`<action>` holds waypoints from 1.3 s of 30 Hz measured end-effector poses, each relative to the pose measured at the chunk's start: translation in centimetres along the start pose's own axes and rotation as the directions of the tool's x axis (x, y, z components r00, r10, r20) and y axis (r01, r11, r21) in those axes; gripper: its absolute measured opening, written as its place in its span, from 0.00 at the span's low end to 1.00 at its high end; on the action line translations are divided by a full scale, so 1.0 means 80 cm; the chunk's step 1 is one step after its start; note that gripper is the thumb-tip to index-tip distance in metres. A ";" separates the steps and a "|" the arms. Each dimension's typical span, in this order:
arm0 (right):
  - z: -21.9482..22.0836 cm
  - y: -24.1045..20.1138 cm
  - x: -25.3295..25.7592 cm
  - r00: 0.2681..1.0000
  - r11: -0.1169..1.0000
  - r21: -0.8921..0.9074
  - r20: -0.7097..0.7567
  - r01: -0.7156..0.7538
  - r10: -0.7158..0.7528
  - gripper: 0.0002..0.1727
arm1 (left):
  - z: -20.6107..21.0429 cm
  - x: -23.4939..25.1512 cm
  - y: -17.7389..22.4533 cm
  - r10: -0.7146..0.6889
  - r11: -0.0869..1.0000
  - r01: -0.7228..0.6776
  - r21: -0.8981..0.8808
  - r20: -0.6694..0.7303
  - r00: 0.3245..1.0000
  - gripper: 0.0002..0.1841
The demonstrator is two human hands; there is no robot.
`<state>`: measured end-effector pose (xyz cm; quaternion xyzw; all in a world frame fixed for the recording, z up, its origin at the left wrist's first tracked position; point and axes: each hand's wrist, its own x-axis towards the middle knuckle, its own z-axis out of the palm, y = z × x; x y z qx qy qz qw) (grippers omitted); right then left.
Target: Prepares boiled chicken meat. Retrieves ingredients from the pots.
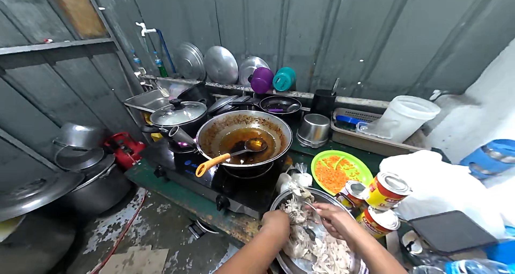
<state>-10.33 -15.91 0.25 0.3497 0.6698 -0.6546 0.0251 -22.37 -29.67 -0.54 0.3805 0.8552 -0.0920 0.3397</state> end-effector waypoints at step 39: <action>-0.022 0.022 -0.142 0.905 0.421 -0.806 -0.326 -0.417 0.273 0.21 | 0.018 -0.045 0.059 0.271 0.947 -0.247 0.206 -0.102 0.957 0.19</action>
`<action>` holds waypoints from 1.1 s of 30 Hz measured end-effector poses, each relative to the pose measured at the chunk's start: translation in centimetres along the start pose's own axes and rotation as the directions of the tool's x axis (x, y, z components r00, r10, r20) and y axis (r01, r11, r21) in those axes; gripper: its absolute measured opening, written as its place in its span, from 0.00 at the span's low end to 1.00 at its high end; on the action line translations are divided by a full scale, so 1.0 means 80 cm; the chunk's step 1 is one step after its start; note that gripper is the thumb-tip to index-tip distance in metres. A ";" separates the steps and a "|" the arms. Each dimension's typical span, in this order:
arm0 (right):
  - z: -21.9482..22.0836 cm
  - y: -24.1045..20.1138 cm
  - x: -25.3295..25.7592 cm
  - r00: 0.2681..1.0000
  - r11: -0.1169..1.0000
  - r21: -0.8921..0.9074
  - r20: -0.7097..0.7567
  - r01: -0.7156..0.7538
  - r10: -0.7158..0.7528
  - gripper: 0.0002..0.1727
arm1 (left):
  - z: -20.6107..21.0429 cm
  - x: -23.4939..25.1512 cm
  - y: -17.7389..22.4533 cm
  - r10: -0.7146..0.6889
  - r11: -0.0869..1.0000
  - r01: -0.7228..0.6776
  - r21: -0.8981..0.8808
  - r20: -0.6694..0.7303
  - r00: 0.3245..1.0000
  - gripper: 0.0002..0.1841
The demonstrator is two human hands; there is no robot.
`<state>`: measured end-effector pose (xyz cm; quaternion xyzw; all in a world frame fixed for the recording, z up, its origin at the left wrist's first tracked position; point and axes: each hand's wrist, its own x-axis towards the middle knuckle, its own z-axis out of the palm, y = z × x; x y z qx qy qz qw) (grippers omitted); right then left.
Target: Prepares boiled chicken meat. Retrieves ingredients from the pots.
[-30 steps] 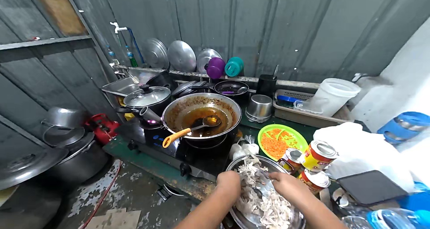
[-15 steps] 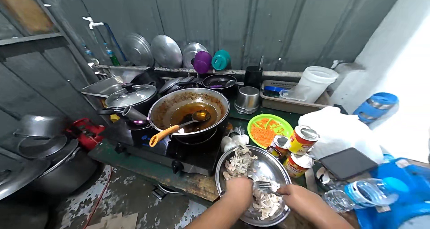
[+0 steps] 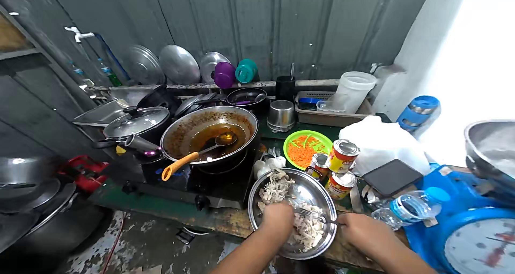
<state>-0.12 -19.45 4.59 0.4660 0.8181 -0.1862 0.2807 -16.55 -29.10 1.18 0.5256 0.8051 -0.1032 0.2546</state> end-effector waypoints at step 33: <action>0.035 -0.079 0.061 0.962 0.963 -0.078 -0.070 0.258 -0.264 0.28 | 0.010 -0.027 -0.039 -0.254 0.965 0.237 0.112 0.185 0.949 0.15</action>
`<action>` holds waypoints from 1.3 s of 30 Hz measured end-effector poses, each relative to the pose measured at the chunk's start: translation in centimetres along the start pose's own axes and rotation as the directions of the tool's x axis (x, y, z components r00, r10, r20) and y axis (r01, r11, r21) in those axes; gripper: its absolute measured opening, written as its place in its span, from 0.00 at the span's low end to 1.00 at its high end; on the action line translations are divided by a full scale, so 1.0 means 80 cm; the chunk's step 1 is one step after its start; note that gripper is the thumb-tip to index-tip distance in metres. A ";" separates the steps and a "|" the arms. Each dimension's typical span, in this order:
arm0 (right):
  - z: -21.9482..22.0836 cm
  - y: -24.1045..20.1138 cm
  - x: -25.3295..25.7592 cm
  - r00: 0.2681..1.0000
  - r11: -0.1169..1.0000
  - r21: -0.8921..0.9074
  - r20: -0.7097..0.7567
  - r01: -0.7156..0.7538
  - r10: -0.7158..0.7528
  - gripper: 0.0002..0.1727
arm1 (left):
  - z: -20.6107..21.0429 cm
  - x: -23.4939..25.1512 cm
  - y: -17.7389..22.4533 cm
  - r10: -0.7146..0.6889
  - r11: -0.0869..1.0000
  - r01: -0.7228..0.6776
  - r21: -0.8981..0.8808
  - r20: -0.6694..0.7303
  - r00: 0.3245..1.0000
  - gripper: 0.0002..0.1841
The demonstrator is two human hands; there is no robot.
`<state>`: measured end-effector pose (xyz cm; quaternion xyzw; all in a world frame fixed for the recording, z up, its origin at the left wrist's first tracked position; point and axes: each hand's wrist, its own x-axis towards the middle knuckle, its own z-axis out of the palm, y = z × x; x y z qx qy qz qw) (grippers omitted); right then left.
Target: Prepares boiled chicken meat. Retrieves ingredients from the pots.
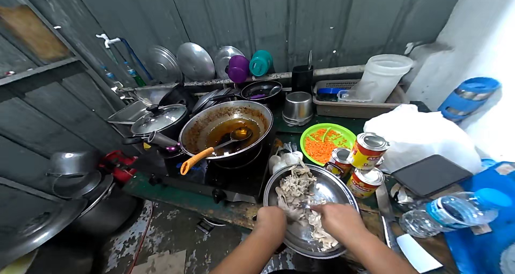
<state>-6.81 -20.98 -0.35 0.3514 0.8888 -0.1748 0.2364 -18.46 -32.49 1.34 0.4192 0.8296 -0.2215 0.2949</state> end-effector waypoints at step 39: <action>0.008 0.038 -0.013 0.998 0.994 0.110 -0.056 0.019 -0.012 0.30 | -0.036 0.035 -0.007 0.031 0.998 -0.035 -0.050 -0.078 0.996 0.17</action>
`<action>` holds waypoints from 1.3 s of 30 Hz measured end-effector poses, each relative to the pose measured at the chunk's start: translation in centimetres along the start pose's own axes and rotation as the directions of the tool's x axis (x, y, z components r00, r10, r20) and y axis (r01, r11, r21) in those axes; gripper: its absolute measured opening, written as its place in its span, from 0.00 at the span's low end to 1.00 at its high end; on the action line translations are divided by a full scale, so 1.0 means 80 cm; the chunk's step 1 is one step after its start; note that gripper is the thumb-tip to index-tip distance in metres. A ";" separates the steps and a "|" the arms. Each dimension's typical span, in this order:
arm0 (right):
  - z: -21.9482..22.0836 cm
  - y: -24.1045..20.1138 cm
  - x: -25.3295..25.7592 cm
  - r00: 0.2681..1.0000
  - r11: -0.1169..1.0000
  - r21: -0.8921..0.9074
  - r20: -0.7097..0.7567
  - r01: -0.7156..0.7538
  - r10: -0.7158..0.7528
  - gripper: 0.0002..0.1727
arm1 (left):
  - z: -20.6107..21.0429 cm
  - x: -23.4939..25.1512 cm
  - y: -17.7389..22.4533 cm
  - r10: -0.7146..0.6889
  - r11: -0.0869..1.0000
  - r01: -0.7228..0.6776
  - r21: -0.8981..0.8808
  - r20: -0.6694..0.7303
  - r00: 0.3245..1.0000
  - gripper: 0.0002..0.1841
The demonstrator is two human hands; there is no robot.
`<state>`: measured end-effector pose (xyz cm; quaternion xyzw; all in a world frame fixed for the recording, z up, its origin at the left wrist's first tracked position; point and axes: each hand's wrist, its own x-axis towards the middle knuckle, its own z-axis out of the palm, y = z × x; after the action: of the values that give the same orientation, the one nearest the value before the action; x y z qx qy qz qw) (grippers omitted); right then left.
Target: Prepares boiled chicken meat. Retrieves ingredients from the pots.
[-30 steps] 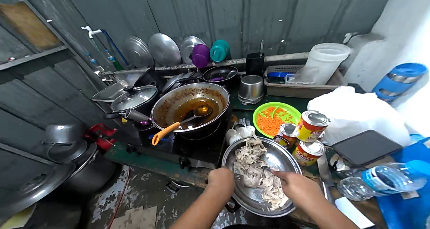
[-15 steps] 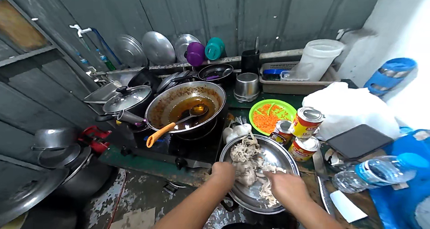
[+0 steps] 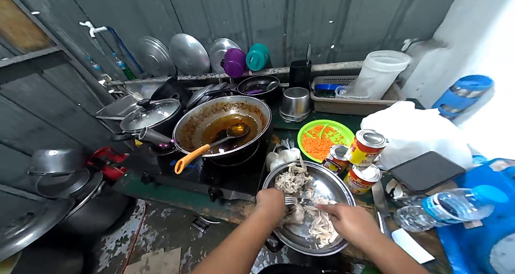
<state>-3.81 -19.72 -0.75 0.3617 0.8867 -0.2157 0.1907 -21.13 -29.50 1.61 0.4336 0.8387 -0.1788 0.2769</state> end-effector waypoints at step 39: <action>0.043 -0.028 -0.067 0.996 0.984 -0.179 0.087 0.012 0.003 0.33 | 0.031 0.022 -0.011 -0.025 0.994 0.026 -0.105 0.016 1.000 0.16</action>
<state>-1.24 -25.95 -0.39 0.3314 0.8943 -0.1509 0.2602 -21.91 -30.22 -1.38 0.4064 0.8503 -0.1409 0.3032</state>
